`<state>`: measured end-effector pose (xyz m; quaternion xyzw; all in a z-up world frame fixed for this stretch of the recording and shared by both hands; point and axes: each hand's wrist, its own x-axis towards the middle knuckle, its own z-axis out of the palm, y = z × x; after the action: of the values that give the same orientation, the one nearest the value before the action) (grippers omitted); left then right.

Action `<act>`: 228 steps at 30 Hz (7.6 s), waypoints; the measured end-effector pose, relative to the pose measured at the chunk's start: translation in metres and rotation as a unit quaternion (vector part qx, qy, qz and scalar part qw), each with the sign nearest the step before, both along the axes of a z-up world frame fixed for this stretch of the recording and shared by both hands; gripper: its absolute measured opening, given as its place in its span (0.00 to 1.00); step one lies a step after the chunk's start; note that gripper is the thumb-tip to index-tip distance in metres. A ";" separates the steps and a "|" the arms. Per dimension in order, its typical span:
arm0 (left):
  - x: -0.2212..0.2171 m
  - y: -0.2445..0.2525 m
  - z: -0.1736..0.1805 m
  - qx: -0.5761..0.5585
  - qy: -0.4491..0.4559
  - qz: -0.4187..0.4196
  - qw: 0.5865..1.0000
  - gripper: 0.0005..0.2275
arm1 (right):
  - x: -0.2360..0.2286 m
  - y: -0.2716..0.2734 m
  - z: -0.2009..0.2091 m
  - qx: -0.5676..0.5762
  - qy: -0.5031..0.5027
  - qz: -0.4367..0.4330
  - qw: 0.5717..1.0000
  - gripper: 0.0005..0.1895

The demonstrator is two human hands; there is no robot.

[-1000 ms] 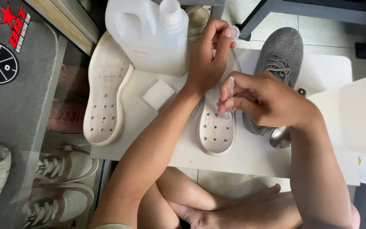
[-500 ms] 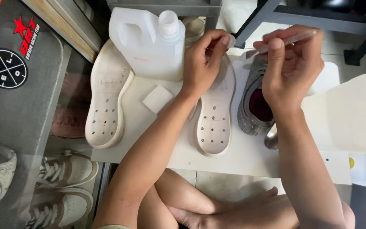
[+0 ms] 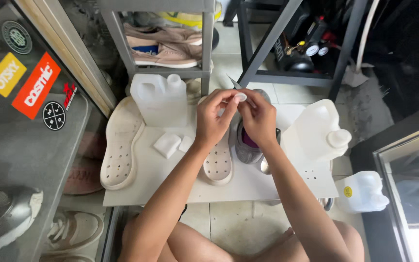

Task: The person sits on the floor and uses a syringe to apply liquid to the insole of a grey sneaker. They then use a small brush to scrub the insole and the interior of the shoe. The person also handles a white plastic container and a sponge during the process.

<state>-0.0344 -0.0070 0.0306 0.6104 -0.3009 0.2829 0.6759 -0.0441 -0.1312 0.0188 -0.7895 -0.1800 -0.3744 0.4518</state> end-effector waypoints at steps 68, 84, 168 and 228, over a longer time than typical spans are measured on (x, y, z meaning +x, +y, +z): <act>-0.464 -0.172 0.125 -0.006 -0.057 -0.643 0.764 0.06 | -0.469 -0.110 0.027 0.243 -0.087 -0.240 0.936 0.12; -0.190 -0.062 0.047 0.008 0.042 -0.219 0.975 0.05 | -0.287 -0.076 0.019 0.346 -0.123 -0.060 0.928 0.07; 0.094 0.027 -0.096 -0.002 0.311 -0.058 0.949 0.10 | 0.067 0.004 -0.020 0.164 0.056 0.074 0.982 0.06; 0.098 0.030 -0.109 0.048 0.291 0.006 0.956 0.11 | 0.075 0.003 -0.031 0.199 0.125 0.129 0.963 0.07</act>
<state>0.0633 0.0228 -0.0785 0.6996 -0.1007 0.0828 0.7026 0.0309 -0.1281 -0.0124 -0.6941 -0.1440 -0.2398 0.6633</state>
